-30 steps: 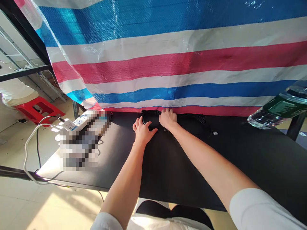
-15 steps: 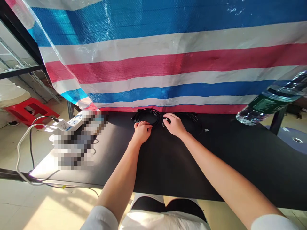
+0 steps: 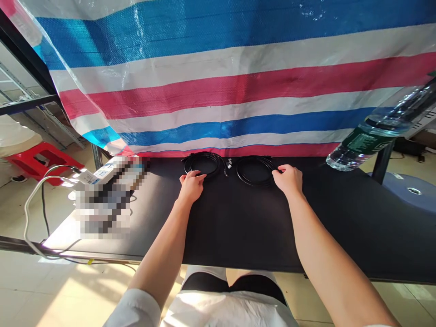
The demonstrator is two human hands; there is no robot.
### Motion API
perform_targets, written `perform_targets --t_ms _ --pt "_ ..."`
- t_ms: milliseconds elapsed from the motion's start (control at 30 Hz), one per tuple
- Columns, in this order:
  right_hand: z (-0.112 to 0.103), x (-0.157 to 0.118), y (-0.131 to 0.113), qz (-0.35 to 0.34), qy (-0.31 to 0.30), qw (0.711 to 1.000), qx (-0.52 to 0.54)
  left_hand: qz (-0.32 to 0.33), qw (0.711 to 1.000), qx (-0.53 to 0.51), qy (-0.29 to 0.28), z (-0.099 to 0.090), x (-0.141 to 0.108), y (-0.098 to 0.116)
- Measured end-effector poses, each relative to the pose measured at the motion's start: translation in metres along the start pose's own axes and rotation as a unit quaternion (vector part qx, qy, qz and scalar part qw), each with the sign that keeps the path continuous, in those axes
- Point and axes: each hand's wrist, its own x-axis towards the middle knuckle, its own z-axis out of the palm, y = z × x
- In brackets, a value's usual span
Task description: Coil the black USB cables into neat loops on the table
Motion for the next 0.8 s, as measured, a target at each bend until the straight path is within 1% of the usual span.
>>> perform_targets --t_ms 133,267,367,433,567,667,733,800 --pt "0.006 0.001 0.003 0.020 -0.001 1.000 -0.024 0.003 1.000 0.014 -0.003 0.001 -0.001 0.001" --pt "0.001 -0.003 -0.003 0.043 -0.009 0.998 -0.042 -0.002 1.000 0.019 -0.005 0.000 -0.003 0.005" --pt "-0.005 -0.008 -0.009 0.069 -0.024 0.997 -0.040 -0.003 1.000 0.019 0.016 0.000 -0.003 0.008" --pt "-0.008 -0.010 -0.012 0.100 -0.036 0.994 -0.021 -0.006 0.999 0.016 0.036 0.000 -0.003 0.009" --pt "-0.011 -0.008 -0.010 0.162 -0.046 0.986 0.001 -0.028 0.998 -0.004 0.063 0.000 -0.003 0.008" --pt "-0.011 -0.002 -0.003 0.162 -0.071 0.984 0.005 -0.047 0.996 -0.021 0.076 -0.001 -0.002 0.007" --pt "-0.011 0.001 0.001 0.155 -0.066 0.985 0.029 -0.055 0.995 -0.029 0.079 0.000 -0.002 0.007" --pt "-0.011 0.004 0.004 0.152 -0.052 0.983 0.087 -0.059 0.994 -0.036 0.079 0.000 -0.001 0.007"
